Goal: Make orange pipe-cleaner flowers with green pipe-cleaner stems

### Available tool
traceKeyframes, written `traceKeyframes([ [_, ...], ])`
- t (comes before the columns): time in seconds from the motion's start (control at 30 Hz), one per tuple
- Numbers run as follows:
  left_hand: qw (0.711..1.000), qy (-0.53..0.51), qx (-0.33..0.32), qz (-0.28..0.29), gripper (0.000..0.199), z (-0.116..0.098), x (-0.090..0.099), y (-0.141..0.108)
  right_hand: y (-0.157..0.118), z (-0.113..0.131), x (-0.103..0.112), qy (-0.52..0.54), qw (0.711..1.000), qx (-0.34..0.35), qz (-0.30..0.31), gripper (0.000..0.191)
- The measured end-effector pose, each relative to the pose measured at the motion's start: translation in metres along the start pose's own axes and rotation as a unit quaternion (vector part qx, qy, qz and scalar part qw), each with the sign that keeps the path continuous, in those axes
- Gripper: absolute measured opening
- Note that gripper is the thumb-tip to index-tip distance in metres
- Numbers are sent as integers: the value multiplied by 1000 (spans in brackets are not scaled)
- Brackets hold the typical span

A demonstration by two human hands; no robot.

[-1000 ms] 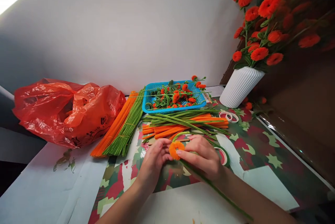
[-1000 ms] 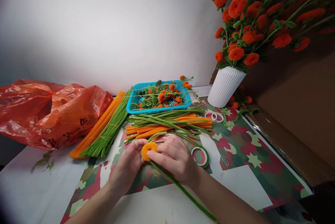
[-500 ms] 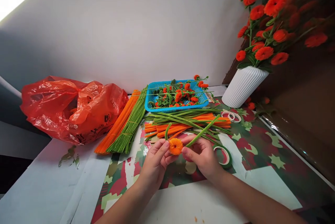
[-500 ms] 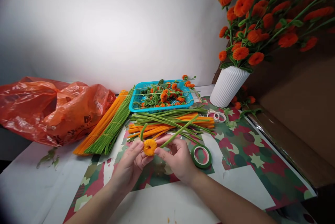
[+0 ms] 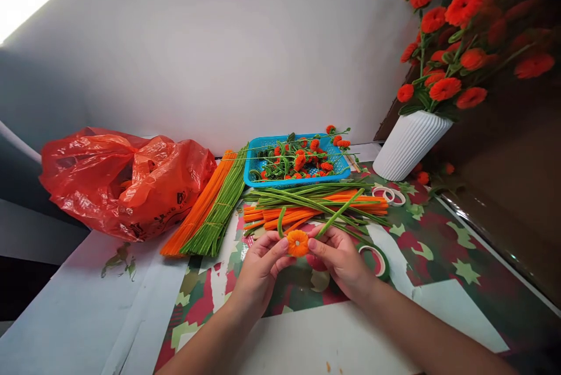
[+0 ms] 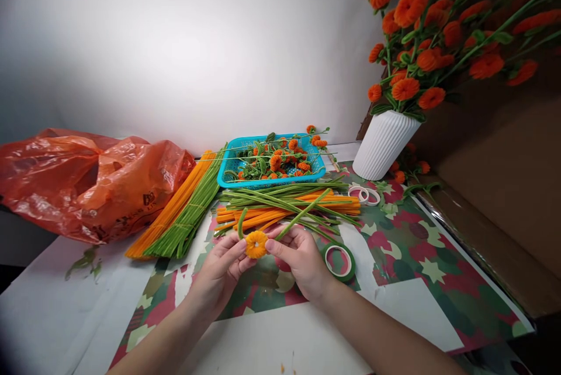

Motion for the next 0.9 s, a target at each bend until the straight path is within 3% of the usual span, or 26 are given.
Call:
traceKeyframes([
  [0.27,989,-63,92,101,38,13,-12,-6,-5,-7,-15,156,974,-128,100,34],
  [0.47,978,-56,114,168,33,18,-19,-12,-9,-18,-17,199,958,-153,142,34],
  [0.57,982,-39,101,156,38,13,-18,-11,-8,-18,-16,182,960,-149,152,33],
  [0.73,995,-22,68,76,43,3,-11,-8,-3,-8,-8,102,985,-87,105,33],
  [0.9,986,-46,93,132,42,8,-14,-10,-4,-10,-14,105,980,-92,143,34],
])
Point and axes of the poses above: each hand's wrist, its own y-axis towards the middle knuckle, its own x-axis out of the back of the hand, z = x × y, the point moved 5 cm from there along y, towards the middle knuckle
